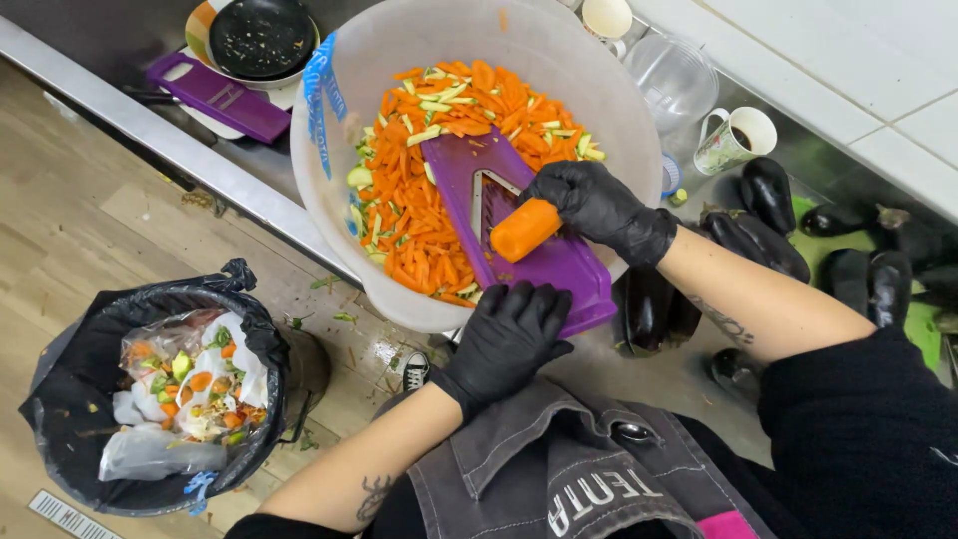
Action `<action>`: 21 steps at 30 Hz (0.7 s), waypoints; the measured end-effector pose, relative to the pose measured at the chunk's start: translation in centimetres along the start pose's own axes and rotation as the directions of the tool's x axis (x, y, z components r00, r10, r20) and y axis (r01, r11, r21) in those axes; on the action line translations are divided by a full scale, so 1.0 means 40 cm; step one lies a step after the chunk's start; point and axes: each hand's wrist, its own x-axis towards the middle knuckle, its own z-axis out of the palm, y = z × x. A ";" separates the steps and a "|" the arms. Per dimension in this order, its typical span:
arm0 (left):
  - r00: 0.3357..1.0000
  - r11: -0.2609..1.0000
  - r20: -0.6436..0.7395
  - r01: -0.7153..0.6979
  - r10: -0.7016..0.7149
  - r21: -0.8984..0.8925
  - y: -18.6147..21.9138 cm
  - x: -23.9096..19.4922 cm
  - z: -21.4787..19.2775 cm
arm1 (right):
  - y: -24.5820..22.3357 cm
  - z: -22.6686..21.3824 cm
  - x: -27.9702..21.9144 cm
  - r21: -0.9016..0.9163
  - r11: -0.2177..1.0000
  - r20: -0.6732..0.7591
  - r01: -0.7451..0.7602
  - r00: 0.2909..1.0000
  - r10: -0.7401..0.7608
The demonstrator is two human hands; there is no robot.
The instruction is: Use a mandoline slicer to grate carrots into a large bowl of mixed vegetables.
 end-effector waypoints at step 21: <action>0.977 0.977 -0.055 -0.204 0.208 0.066 -0.041 -0.032 0.055 | -0.238 0.021 0.085 -0.571 0.815 0.231 0.099 0.972 0.044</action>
